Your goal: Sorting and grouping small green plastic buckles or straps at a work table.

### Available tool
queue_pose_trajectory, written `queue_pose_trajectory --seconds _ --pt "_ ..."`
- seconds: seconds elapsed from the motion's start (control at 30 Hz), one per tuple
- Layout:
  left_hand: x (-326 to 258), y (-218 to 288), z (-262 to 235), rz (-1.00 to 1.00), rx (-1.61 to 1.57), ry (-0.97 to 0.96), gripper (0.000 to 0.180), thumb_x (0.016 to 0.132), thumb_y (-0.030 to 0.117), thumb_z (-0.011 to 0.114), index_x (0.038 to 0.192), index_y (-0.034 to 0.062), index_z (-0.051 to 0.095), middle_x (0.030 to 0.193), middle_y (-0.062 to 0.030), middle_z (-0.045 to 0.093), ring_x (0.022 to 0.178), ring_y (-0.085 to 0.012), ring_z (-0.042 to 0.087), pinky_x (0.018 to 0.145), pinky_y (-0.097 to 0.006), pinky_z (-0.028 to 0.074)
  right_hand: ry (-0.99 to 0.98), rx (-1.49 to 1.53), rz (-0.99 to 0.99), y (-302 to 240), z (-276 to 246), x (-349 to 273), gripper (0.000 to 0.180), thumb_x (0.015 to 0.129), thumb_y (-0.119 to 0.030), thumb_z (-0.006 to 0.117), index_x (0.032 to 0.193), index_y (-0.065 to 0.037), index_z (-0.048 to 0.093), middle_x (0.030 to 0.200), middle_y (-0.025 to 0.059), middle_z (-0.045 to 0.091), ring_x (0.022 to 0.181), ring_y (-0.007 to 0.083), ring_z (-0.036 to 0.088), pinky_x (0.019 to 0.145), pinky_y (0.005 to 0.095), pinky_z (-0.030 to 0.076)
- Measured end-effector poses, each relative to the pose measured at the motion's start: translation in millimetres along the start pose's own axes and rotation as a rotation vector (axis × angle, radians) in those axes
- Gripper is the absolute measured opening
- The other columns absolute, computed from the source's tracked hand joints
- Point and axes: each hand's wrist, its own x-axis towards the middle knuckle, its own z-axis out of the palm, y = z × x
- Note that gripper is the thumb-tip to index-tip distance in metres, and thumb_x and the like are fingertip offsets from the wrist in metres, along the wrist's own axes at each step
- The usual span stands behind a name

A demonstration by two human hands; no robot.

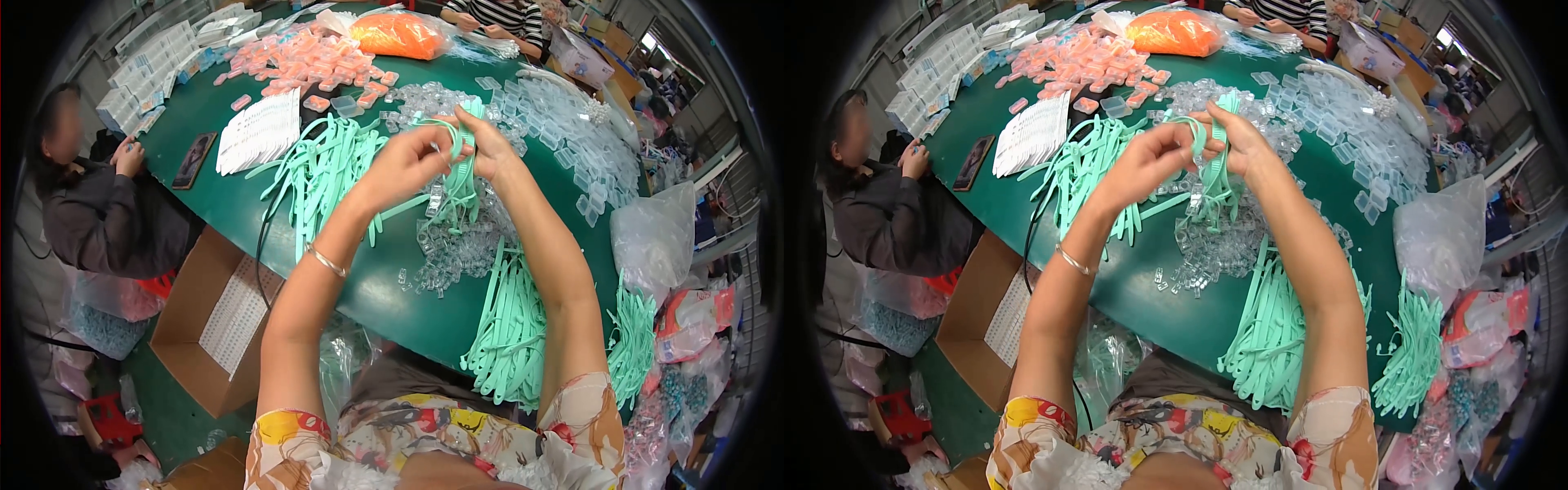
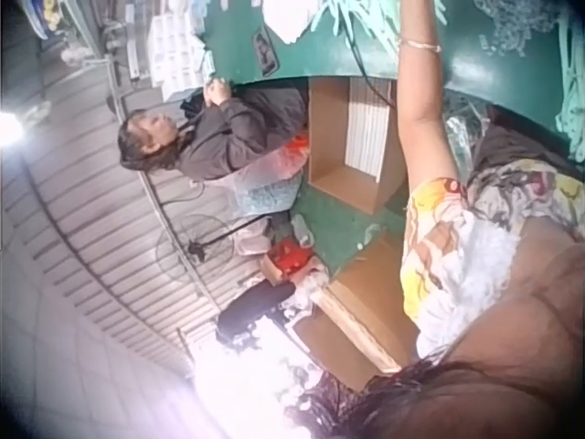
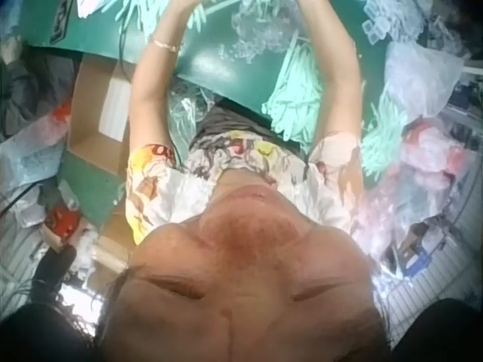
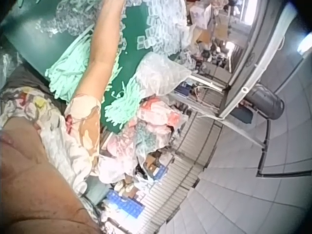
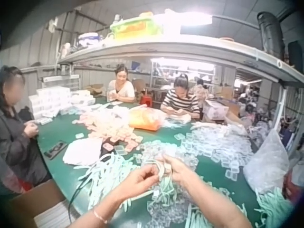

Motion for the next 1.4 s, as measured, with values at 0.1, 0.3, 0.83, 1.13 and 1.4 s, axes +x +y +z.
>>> queue_pose_trajectory --seconds 0.1,0.3,0.83,1.13,1.4 --pt "-26 -13 8 -0.005 0.239 -0.052 0.008 0.079 0.005 0.055 0.077 0.0024 0.048 0.076 -0.0052 0.053 0.06 -0.0093 0.047 0.053 -0.027 0.038 0.101 -0.045 -0.082 -2 16 -14 0.037 0.088 -0.025 0.056 0.114 0.001 0.049 0.083 0.0062 0.058 0.043 0.0033 0.036 0.044 0.0204 0.035" --pt "-61 -13 25 0.041 0.31 -0.014 0.008 0.079 0.006 0.055 0.079 0.0002 0.049 0.073 -0.0068 0.051 0.063 -0.0154 0.049 0.058 -0.028 0.041 0.105 -0.273 -0.143 -6 10 -20 0.031 0.087 -0.02 0.057 0.109 0.0 0.051 0.076 0.0022 0.056 0.048 0.006 0.042 0.05 0.0218 0.036" --pt "-149 -32 -23 -0.2 0.884 0.789 0.01 0.075 0.005 0.059 0.085 0.0042 0.06 0.08 -0.0106 0.062 0.064 -0.0247 0.059 0.06 -0.034 0.046 -0.244 -1.678 -0.482 54 64 -12 0.027 0.071 -0.014 0.071 0.096 -0.011 0.061 0.063 0.0024 0.055 0.061 0.014 0.055 0.055 0.0304 0.043" --pt "-159 -42 -30 -0.154 0.5 1.052 0.009 0.077 0.002 0.057 0.085 -0.0001 0.061 0.076 -0.0086 0.061 0.061 -0.0143 0.053 0.058 -0.028 0.044 -0.695 -2.336 -0.655 91 71 21 0.032 0.073 -0.003 0.052 0.102 -0.014 0.059 0.075 0.0088 0.059 0.07 0.0283 0.061 0.056 0.039 0.048" --pt "-159 -50 -35 -0.128 0.508 1.055 0.009 0.076 0.002 0.058 0.083 -0.0002 0.061 0.075 -0.0091 0.061 0.06 -0.0141 0.054 0.057 -0.027 0.045 -0.774 -2.358 -0.558 94 78 34 0.029 0.065 -0.001 0.059 0.093 -0.008 0.059 0.086 0.0081 0.057 0.074 0.0295 0.06 0.059 0.0396 0.047"
